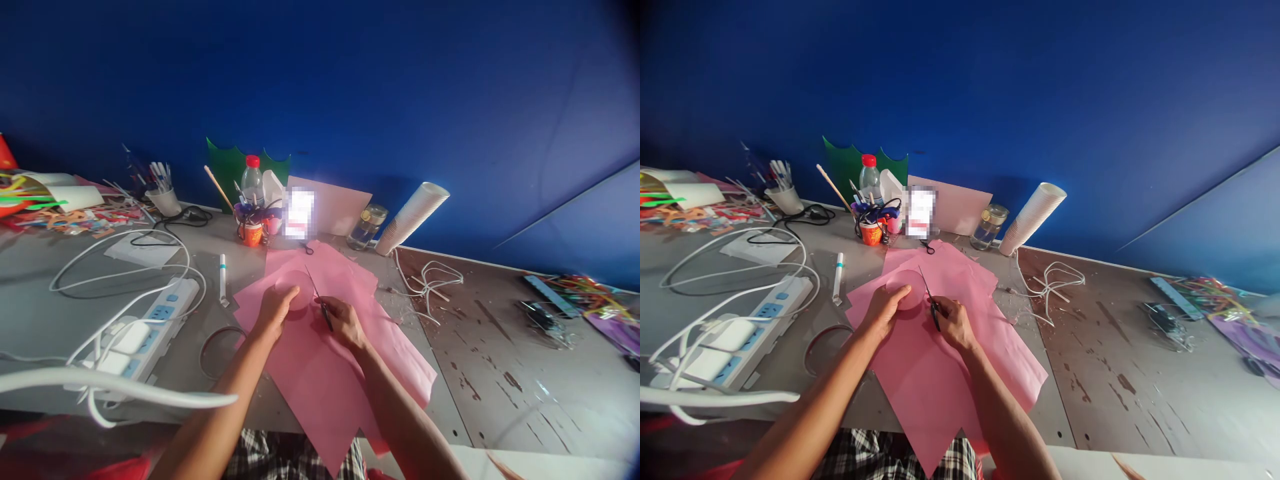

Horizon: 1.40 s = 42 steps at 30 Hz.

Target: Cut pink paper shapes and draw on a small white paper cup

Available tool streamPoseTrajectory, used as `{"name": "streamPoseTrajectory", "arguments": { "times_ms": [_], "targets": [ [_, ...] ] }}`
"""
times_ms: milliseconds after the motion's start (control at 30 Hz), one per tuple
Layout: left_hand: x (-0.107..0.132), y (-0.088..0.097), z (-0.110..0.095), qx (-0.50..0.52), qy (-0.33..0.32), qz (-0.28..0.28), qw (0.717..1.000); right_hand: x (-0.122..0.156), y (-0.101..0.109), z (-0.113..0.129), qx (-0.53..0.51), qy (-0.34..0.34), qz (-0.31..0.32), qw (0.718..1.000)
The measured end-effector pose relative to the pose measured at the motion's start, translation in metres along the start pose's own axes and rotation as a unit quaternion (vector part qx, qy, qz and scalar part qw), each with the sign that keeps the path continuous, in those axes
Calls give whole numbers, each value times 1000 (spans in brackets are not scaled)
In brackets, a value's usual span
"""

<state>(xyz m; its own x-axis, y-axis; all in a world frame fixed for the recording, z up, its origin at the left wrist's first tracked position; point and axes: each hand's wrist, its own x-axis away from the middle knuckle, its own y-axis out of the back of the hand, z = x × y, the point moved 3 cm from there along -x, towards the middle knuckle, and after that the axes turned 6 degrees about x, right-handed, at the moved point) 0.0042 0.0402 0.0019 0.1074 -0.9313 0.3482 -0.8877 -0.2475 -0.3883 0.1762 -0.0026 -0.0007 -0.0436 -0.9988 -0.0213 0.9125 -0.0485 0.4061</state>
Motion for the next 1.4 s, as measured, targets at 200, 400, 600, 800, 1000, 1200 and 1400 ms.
{"name": "streamPoseTrajectory", "arguments": {
  "times_ms": [200, 400, 600, 800, 1000, 1200, 1400],
  "targets": [
    [0, 1, -1, 8, 4, 14, 1000, 1, 0, -3, -82, -58, 19, 995],
    [2, 1, -3, -7, 9, 24, 1000, 2, -1, -6, -137, -71, 38, 987],
    [4, 0, -5, -16, 16, 23, 999, 3, -1, -6, -145, -65, 40, 987],
    [2, 0, -4, -17, 18, 28, 999, 2, 0, -5, -101, -64, 34, 992],
    [2, 0, -2, -17, 21, 22, 999, 1, 0, -5, -101, -69, 36, 992],
    [3, 0, -5, -35, 19, 20, 999, 2, -1, -5, -114, -70, 36, 990],
    [2, 1, -6, -63, 8, 23, 998, 2, 0, -1, -101, -84, 30, 991]
  ]
}}
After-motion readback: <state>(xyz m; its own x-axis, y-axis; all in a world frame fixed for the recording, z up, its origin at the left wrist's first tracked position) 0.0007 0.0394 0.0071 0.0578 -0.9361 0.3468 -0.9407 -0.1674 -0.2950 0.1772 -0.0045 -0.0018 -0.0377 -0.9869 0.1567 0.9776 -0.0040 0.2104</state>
